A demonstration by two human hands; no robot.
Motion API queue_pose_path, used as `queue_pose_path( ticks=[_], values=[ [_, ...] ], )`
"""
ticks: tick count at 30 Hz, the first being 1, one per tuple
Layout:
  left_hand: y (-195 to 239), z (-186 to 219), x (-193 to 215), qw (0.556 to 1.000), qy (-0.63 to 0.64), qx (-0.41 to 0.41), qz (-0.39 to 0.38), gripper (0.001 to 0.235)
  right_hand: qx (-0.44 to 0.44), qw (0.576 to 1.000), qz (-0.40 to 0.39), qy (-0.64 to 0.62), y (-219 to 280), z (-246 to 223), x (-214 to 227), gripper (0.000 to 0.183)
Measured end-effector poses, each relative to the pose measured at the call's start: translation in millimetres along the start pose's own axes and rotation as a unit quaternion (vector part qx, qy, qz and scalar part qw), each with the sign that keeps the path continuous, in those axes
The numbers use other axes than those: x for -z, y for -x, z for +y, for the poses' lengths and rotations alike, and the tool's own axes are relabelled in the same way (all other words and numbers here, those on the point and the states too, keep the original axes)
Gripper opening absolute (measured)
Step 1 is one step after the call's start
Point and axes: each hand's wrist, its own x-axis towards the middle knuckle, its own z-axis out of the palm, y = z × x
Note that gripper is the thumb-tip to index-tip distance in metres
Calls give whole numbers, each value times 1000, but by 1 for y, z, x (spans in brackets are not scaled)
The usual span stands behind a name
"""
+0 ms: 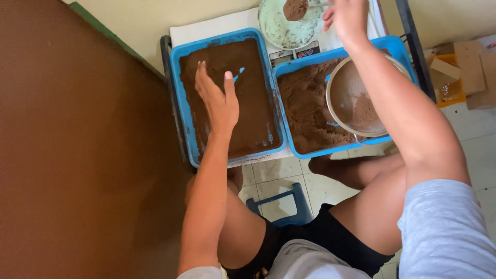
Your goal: The person sits on a low stool and uses a metal sieve to sift a brown powder from a blue bin into a white bowl placed on a digital scale. They use a ladle to scoop the powder into the sieve and tap the sieve to help the powder pass through.
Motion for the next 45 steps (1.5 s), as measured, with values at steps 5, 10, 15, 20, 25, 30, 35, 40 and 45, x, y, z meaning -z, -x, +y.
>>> queue_pose_path(
  ticks=[5, 10, 15, 20, 25, 30, 35, 40, 45],
  values=[
    [-3, -5, -4, 1000, -5, 13, 5, 66, 265, 877, -117, 382, 4, -20, -5, 15],
    [-5, -3, -2, 1000, -8, 23, 11, 66, 449, 748, -76, 483, 3, -15, -4, 9],
    [-6, -9, -5, 999, -9, 30, 18, 64, 431, 820, -65, 370, 16, -51, 0, 10],
    [-16, -27, 3, 995, -35, 42, 80, 59, 228, 955, -134, 134, 54, -98, -33, 17],
    [-20, -47, 12, 985, -54, 53, 157, 52, 206, 939, -228, 156, 79, -92, -70, 29],
    [-14, -42, 29, 992, -14, 61, 113, 48, 370, 870, -152, 288, 131, -79, -99, 12],
    [-17, -44, 25, 987, -27, 72, 140, 55, 285, 912, -221, 193, 174, -122, -122, 12],
    [-16, -51, 29, 987, -19, 91, 134, 59, 63, 965, -256, 14, 167, -164, -147, 32],
    [-18, -58, 30, 981, -33, 74, 178, 58, -254, 926, -226, -162, 142, -181, -168, 25]
  ],
)
